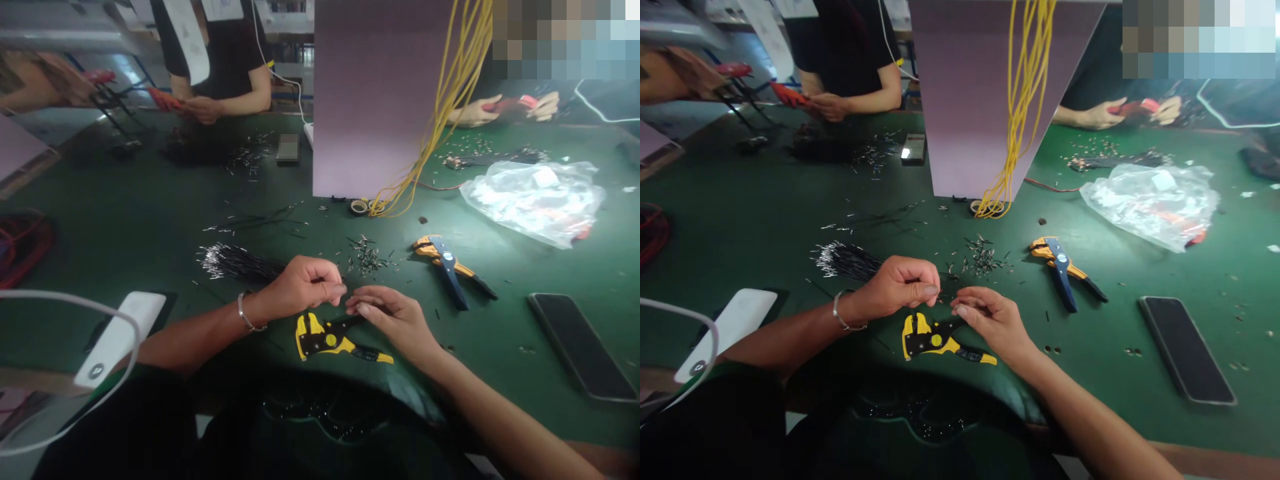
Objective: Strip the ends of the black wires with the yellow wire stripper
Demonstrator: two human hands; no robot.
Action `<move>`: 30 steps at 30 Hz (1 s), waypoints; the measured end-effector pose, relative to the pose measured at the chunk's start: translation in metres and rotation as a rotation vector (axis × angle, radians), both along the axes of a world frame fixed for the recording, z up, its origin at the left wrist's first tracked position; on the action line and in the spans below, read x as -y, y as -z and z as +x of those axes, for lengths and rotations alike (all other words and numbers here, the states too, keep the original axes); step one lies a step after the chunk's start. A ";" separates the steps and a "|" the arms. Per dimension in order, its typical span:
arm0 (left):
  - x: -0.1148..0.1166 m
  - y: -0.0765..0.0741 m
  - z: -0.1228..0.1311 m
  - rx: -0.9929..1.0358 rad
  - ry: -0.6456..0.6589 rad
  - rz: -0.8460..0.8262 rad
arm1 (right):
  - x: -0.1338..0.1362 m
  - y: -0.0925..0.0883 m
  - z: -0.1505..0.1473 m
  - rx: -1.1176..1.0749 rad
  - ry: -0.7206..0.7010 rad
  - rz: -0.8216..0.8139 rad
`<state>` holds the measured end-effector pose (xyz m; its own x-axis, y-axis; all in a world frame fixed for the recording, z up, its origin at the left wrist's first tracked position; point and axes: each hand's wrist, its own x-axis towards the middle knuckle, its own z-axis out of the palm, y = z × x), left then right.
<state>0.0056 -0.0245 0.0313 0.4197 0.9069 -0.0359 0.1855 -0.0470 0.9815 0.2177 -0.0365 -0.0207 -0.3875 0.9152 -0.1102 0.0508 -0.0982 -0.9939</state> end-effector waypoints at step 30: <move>-0.008 0.016 0.000 0.131 -0.100 -0.093 | -0.031 0.004 0.013 0.023 0.281 0.135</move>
